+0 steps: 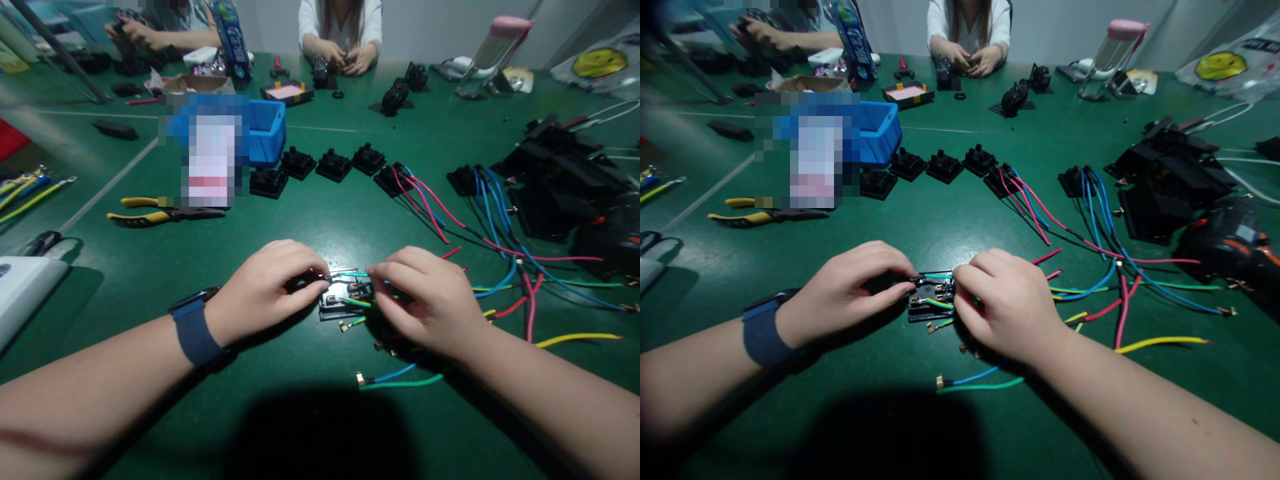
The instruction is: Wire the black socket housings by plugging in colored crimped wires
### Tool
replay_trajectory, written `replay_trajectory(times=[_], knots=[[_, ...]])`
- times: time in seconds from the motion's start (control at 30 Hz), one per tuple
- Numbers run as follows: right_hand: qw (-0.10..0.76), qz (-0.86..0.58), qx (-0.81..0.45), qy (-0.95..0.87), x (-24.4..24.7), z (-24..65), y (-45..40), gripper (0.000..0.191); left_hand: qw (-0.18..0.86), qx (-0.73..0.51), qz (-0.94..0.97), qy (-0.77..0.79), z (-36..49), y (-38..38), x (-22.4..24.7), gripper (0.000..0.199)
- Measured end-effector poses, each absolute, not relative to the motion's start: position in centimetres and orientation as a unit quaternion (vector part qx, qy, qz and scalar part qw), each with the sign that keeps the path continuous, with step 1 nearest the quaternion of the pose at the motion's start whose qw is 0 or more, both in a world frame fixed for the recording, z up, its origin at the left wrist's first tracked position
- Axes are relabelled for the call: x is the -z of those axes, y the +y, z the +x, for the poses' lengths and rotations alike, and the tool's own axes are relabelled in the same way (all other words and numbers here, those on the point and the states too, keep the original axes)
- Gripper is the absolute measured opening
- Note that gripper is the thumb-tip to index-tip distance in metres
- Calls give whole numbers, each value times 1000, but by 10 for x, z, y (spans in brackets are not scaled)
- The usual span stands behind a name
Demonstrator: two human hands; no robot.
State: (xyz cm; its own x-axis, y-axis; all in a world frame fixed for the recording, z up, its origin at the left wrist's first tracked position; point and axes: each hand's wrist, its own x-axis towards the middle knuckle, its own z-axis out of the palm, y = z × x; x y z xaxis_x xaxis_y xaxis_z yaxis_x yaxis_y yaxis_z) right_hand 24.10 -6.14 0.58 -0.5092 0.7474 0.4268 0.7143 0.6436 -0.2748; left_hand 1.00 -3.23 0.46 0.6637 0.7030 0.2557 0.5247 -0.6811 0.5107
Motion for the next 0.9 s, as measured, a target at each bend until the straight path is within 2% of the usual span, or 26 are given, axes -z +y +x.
replay_trajectory(times=[0.5,0.9], knots=[[236,-400,-86,-881,-3,241,-60,14,241,-218,875,359,10,-33,-3,13],[225,-401,-107,-881,-5,240,-61,16,235,-231,875,355,9,-32,-1,10]])
